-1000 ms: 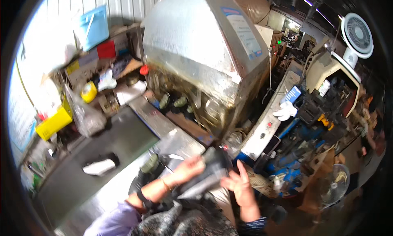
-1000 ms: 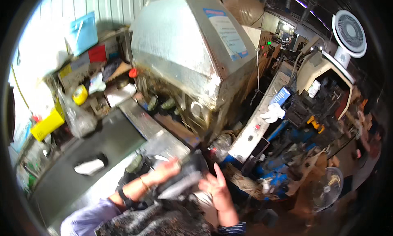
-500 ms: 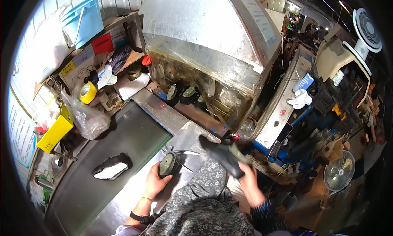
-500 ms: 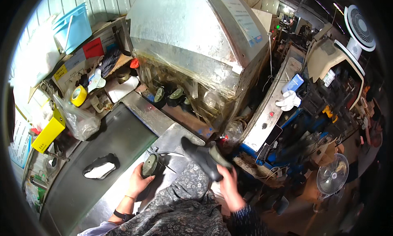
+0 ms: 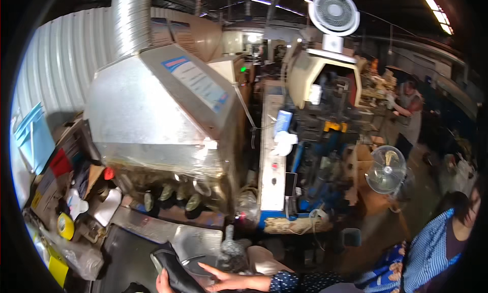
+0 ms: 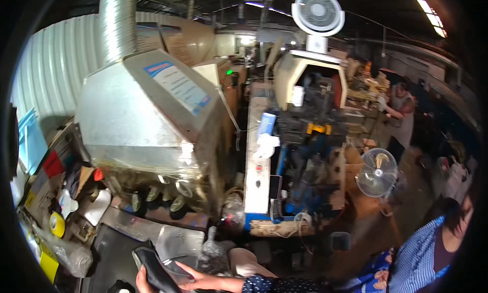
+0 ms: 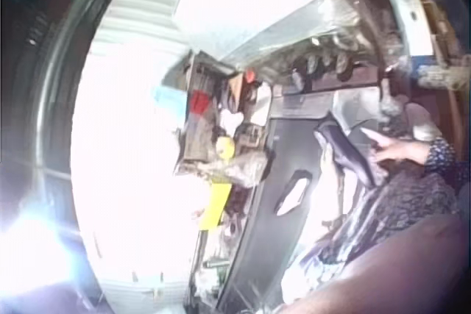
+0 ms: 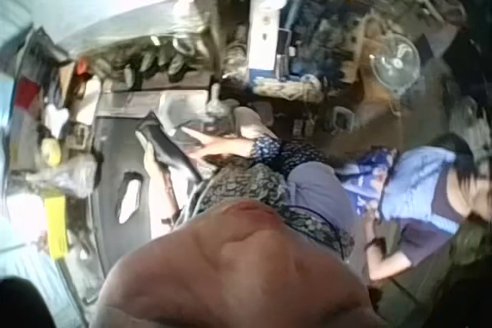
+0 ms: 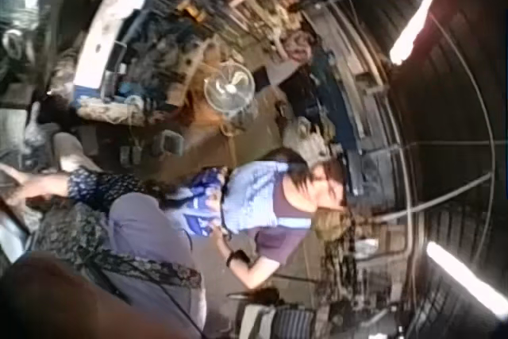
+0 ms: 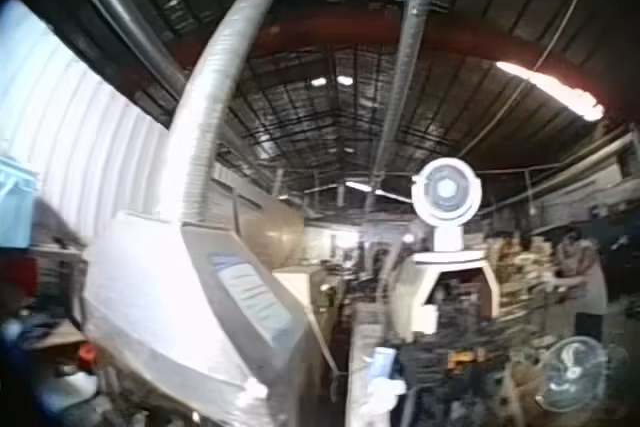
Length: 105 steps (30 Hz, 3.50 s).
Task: Placing shoe uppers onto lasting machine molds and operating the machine in a factory setting.
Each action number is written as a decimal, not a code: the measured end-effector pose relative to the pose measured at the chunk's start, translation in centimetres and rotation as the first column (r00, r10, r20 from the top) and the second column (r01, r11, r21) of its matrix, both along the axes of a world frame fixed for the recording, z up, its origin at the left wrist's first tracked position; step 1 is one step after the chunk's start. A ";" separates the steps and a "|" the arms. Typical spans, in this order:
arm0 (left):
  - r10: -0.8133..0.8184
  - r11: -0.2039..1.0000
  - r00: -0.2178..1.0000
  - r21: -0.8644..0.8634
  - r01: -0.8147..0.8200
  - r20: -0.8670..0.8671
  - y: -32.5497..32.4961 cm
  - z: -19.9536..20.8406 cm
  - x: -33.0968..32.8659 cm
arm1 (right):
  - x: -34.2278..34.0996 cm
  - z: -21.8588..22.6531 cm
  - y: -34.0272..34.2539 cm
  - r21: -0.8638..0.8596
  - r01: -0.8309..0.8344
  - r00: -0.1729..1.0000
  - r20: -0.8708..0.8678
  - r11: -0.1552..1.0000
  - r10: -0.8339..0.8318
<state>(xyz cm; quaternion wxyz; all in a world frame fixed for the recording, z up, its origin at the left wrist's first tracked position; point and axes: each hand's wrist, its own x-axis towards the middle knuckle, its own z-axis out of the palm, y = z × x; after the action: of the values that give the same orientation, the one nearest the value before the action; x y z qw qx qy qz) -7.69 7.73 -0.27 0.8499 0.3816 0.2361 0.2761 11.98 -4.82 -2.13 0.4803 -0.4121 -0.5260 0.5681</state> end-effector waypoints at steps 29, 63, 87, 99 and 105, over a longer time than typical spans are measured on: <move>-0.068 0.926 0.920 0.319 0.202 -0.386 -10.6 -2.9 6.7 | 40.5 16.9 -20.5 0.481 0.814 -0.304 0.830 0.325 -0.468; 0.902 0.405 -0.048 0.802 0.439 -0.429 4.6 -10.8 -14.3 | 45.6 14.8 -13.8 0.840 0.432 -0.707 0.541 0.328 -0.455; 0.706 0.702 -0.178 0.644 0.304 -0.686 6.4 -10.5 -26.8 | 13.8 -12.3 -14.6 0.152 0.541 0.528 0.703 0.827 -0.475; 0.647 0.683 0.579 0.714 -0.153 -0.496 -2.2 1.1 -6.5 | 5.6 11.3 4.2 0.650 0.267 0.818 0.239 0.712 -0.524; -0.087 0.900 0.996 0.425 0.093 -0.032 -7.0 1.8 5.3 | 6.6 8.5 -0.3 0.657 0.392 0.596 0.352 0.644 -0.722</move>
<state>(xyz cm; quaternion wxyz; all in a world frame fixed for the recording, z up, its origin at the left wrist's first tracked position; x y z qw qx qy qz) -2.40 0.70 1.52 0.7564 0.5703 0.1573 0.2791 18.58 -5.11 6.33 0.5426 -0.5705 -0.6137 0.0598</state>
